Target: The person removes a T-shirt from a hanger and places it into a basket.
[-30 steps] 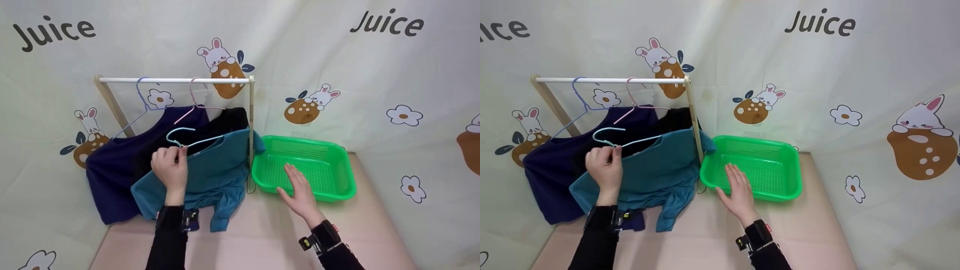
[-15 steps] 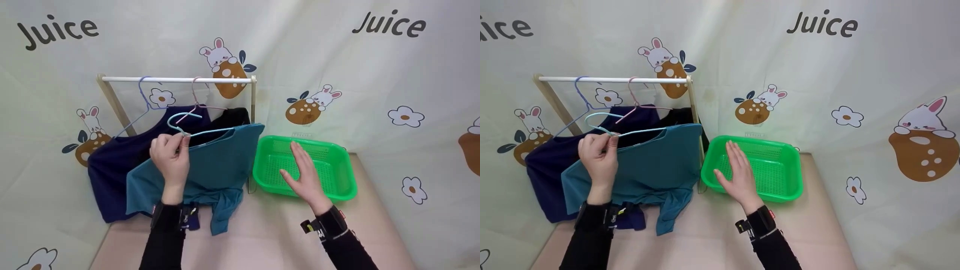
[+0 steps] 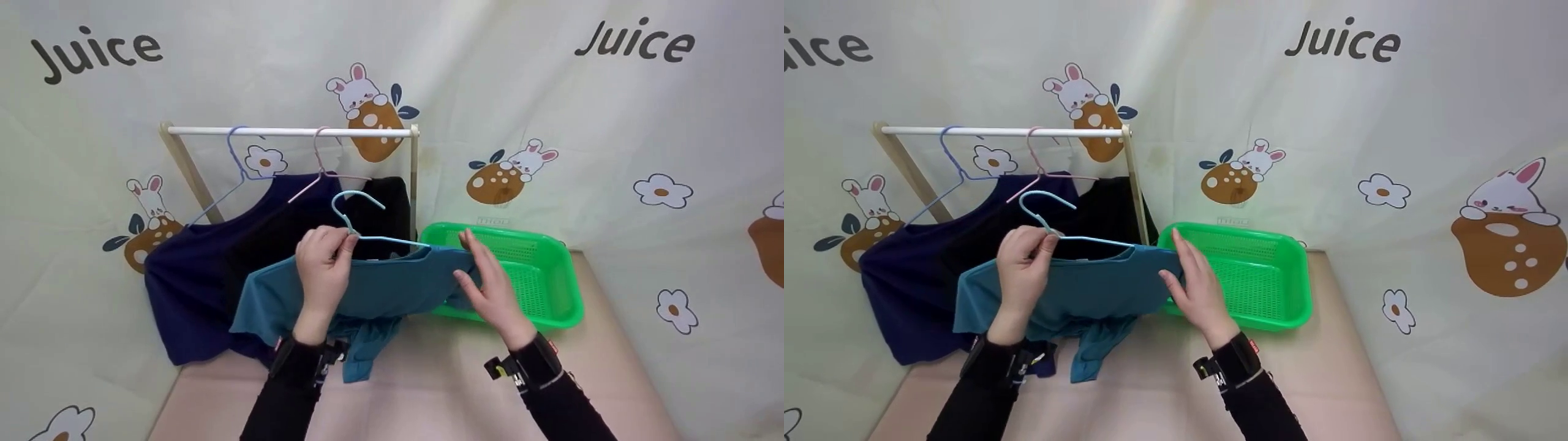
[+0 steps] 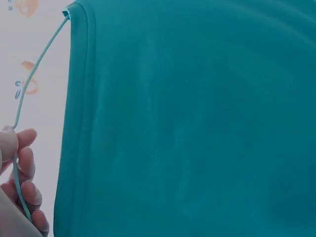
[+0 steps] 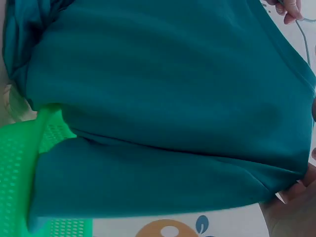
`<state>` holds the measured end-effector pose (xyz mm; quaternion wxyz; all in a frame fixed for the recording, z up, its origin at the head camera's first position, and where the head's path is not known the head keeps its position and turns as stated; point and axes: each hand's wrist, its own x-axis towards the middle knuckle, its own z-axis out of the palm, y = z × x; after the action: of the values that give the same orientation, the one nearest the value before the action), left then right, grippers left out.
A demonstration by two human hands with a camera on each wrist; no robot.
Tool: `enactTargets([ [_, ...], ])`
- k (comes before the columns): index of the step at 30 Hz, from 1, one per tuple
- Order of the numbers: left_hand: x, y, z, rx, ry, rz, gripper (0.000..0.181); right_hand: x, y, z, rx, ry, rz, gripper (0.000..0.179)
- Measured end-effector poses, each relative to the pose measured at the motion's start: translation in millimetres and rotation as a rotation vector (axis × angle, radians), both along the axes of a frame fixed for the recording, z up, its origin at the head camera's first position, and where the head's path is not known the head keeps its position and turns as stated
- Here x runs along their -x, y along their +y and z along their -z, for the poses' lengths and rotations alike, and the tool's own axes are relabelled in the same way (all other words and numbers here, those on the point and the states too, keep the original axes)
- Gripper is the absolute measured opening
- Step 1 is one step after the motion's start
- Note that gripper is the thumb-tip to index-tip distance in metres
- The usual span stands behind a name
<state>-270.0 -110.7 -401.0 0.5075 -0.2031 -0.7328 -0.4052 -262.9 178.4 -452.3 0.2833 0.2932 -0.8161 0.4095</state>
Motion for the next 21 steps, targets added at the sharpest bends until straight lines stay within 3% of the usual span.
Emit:
enactTargets([
  [9, -2.1, 13.8, 18.2, 0.029, -0.170, 0.014, 0.008, 0.3, 8, 22.6, 0.014, 0.035, 0.031, 0.035],
  [14, -3.7, 19.2, 20.5, -0.014, -0.266, 0.081, 0.007, -2.0, 14, 28.4, 0.052, 0.046, 0.057, 0.025],
  [21, -6.9, 24.5, 18.2, -0.036, -0.285, 0.150, 0.011, -9.2, 21, 26.8, 0.153, 0.089, 0.129, 0.023],
])
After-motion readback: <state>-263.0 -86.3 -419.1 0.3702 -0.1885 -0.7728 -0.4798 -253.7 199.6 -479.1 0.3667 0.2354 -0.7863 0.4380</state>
